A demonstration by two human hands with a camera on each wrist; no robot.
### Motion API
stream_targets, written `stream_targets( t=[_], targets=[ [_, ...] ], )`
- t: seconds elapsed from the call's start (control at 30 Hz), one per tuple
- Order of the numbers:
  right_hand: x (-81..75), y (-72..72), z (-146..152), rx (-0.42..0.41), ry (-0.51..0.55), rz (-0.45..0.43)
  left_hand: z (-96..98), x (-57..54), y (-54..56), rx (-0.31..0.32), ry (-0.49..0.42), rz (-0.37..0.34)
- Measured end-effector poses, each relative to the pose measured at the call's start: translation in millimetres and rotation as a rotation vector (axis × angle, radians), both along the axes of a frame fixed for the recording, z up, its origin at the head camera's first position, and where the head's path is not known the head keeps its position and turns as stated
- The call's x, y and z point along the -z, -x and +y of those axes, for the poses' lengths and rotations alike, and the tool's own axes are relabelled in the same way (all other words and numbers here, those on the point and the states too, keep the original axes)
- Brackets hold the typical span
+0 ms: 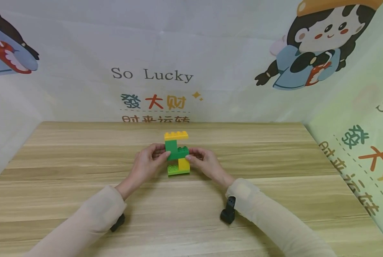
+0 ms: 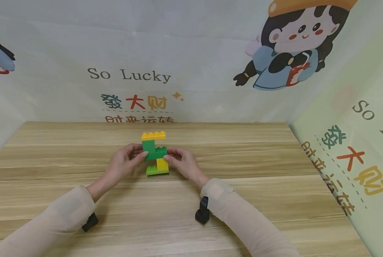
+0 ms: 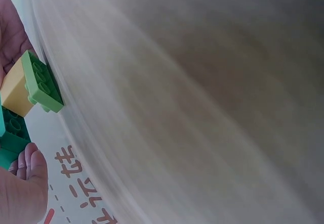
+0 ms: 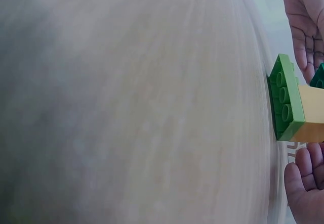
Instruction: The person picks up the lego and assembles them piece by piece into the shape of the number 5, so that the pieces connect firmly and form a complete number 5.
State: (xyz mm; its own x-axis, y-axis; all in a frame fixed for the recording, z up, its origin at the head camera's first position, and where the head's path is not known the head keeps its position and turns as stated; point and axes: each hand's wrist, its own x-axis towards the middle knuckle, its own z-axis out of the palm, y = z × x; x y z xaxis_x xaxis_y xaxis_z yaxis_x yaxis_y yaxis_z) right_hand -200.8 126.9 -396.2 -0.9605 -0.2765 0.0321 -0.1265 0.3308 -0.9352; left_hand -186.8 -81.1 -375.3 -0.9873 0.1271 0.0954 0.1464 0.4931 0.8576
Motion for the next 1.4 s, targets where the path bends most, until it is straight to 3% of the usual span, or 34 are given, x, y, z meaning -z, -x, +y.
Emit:
stream_targets(
  t=[0.6, 1.03, 1.4],
  targets=[
    [2.2, 1.7, -3.4, 0.045, 0.025, -0.005, 5.4, 4.8, 7.6, -0.021, -0.034, -0.018],
    [1.1, 5.1, -7.1, 0.097, -0.007, -0.059, 7.0, 5.8, 13.7, -0.043, 0.025, 0.008],
    [-0.7, 7.7, -11.2, 0.139, -0.053, -0.007, 7.0, 5.0, 21.6, -0.059, 0.115, -0.019]
  ],
)
